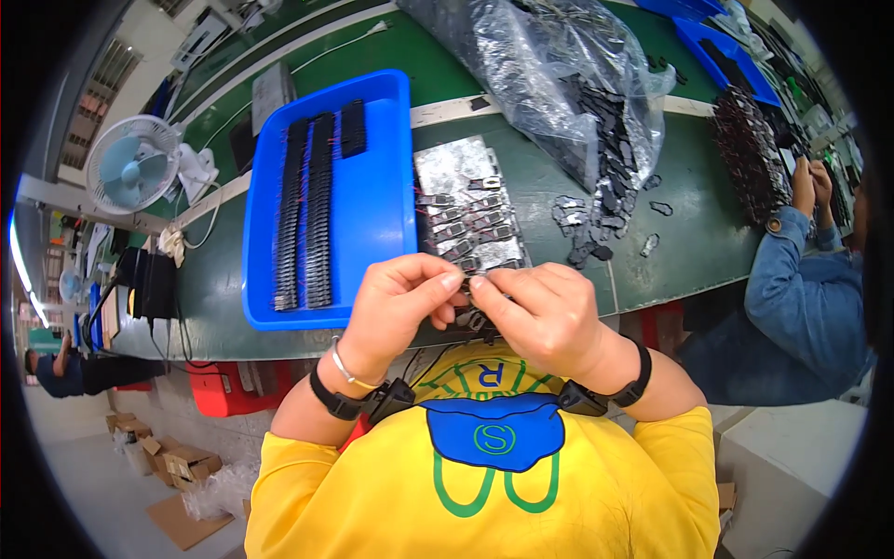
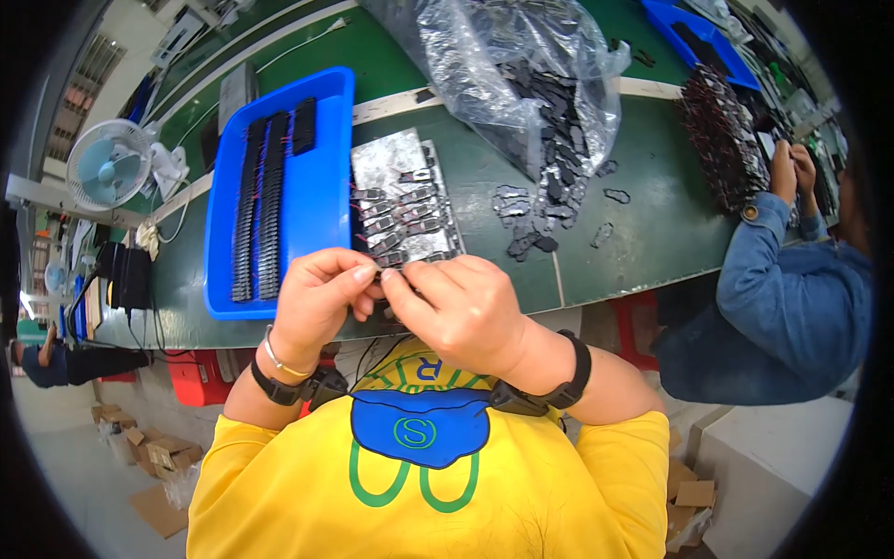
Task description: The person picks up a small electronic speaker from a metal plate and a black plastic component from a pile, joins them together by hand, and places the assembled unit into a blue tray.
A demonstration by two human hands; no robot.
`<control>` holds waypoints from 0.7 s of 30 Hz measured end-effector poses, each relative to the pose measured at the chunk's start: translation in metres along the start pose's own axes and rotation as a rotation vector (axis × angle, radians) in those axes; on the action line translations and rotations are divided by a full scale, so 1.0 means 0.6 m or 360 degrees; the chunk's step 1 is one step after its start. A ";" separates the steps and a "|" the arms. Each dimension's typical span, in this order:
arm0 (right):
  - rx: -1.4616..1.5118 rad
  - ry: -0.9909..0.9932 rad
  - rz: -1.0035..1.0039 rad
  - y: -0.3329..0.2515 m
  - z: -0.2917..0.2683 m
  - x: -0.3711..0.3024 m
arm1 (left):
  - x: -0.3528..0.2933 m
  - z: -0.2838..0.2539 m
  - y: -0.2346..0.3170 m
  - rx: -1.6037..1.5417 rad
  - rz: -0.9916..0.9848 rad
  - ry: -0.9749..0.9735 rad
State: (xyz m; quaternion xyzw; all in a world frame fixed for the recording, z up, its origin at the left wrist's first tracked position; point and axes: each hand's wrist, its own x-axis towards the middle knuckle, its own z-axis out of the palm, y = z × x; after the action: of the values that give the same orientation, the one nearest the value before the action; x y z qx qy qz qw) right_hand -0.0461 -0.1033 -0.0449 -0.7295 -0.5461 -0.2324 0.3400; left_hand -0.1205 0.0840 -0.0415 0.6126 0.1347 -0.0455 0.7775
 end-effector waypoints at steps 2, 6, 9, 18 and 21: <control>-0.0003 -0.0007 0.0030 0.000 0.000 -0.002 | 0.000 -0.007 0.004 -0.0161 -0.0097 -0.0065; 0.0125 0.0087 -0.0022 0.005 -0.001 -0.004 | 0.004 -0.014 0.011 -0.0272 -0.0132 -0.0206; 0.0416 0.0179 0.0022 0.014 -0.005 -0.002 | 0.002 -0.014 0.016 -0.0164 -0.0094 -0.0185; 0.0051 -0.0263 0.0982 0.116 -0.096 -0.104 | -0.009 -0.041 0.009 -0.0256 0.0069 -0.0075; 0.0018 -0.0196 0.1106 0.108 -0.077 -0.132 | -0.007 -0.035 0.008 -0.0287 0.0064 -0.0114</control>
State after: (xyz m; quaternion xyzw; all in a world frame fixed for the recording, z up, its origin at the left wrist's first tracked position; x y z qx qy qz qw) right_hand -0.0059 -0.1997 -0.0865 -0.8825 -0.2860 -0.0554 0.3692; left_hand -0.1266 0.1050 -0.0403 0.5408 0.0980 -0.0395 0.8345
